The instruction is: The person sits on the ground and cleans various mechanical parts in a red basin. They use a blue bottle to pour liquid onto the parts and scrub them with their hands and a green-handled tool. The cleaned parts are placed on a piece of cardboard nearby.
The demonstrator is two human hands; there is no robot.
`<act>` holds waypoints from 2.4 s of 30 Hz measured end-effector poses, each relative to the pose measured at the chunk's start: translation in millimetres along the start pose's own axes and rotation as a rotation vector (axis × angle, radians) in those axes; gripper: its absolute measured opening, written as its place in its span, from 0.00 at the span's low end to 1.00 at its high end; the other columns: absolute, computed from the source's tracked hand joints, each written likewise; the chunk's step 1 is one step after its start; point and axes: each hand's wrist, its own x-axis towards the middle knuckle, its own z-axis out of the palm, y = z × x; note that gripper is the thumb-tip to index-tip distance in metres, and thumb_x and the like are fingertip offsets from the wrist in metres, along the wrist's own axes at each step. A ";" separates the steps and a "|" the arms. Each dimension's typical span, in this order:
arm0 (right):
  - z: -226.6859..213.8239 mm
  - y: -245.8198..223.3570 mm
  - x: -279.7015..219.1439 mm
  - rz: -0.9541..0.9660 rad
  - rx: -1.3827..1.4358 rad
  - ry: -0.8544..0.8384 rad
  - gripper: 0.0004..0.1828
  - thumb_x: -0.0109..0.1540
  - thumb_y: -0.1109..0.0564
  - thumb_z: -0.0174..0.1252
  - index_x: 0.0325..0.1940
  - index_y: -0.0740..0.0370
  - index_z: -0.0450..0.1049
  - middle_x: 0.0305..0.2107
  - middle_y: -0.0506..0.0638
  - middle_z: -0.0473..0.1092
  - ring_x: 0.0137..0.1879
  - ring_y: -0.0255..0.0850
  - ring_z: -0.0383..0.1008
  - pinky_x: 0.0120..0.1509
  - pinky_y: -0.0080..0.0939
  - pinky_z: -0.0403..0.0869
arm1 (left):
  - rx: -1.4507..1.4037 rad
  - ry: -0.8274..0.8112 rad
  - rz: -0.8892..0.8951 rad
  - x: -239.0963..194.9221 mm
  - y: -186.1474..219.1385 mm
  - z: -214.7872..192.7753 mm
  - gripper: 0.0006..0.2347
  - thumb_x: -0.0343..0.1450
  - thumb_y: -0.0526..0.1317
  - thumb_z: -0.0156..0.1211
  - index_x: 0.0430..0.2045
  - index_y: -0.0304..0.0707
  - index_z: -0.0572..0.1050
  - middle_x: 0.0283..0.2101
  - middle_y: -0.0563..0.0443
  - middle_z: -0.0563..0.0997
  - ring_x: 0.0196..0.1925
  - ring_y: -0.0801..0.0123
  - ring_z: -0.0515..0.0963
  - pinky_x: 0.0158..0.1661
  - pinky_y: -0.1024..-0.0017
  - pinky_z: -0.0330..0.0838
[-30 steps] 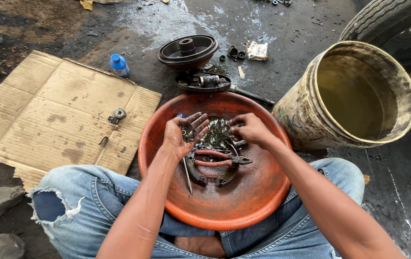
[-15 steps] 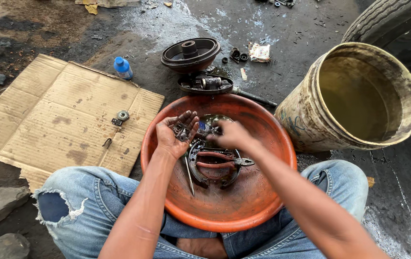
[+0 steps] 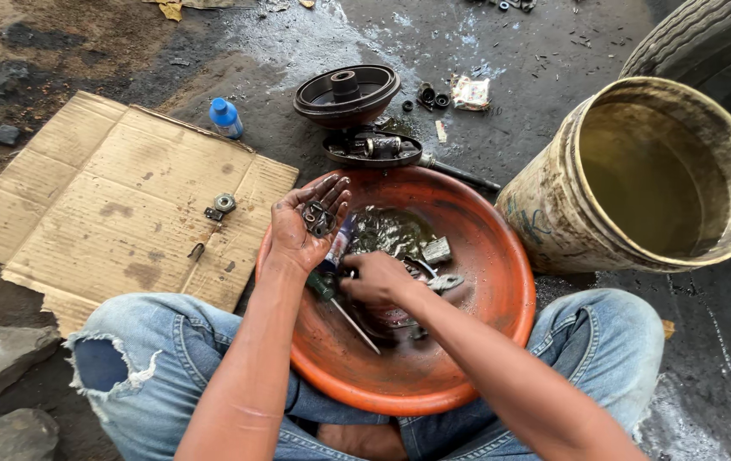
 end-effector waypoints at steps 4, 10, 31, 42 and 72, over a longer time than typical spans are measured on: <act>-23.7 -28.0 -43.8 0.020 -0.195 -0.131 0.28 0.61 0.43 0.57 0.65 0.47 0.73 0.56 0.60 0.73 0.62 0.53 0.74 0.70 0.50 0.70 | 0.076 0.011 0.026 2.0 -2.9 -7.1 0.18 0.72 0.32 0.45 0.56 0.25 0.72 0.51 0.36 0.82 0.47 0.54 0.84 0.48 0.63 0.82; -40.2 -8.7 -40.0 0.077 -0.217 -0.130 0.24 0.64 0.43 0.54 0.62 0.48 0.76 0.55 0.57 0.76 0.60 0.50 0.77 0.67 0.49 0.73 | -0.058 -0.039 -0.076 4.8 -12.6 -15.4 0.26 0.64 0.34 0.43 0.59 0.25 0.67 0.59 0.33 0.76 0.58 0.48 0.78 0.58 0.52 0.75; -38.2 41.2 3.0 0.220 -0.708 -0.050 0.15 0.58 0.46 0.55 0.36 0.56 0.83 0.34 0.55 0.79 0.40 0.46 0.82 0.42 0.45 0.80 | -0.225 -0.339 -0.152 -23.7 -12.3 4.4 0.40 0.57 0.39 0.50 0.68 0.18 0.55 0.69 0.25 0.63 0.72 0.37 0.63 0.70 0.47 0.58; -33.9 56.0 -33.7 0.427 -0.529 -0.240 0.32 0.62 0.26 0.47 0.51 0.51 0.79 0.50 0.55 0.74 0.58 0.49 0.75 0.62 0.52 0.73 | -0.166 -0.172 -0.126 -10.3 -17.2 -6.0 0.32 0.63 0.39 0.46 0.64 0.18 0.61 0.66 0.25 0.68 0.69 0.40 0.69 0.65 0.51 0.66; 29.8 101.4 98.2 0.095 0.757 0.269 0.22 0.72 0.69 0.45 0.70 0.80 0.64 0.22 0.56 0.67 0.21 0.39 0.67 0.40 0.27 0.79 | 0.207 0.398 -0.031 4.9 -18.8 -22.1 0.11 0.60 0.32 0.49 0.33 0.33 0.75 0.33 0.46 0.83 0.31 0.65 0.83 0.35 0.71 0.81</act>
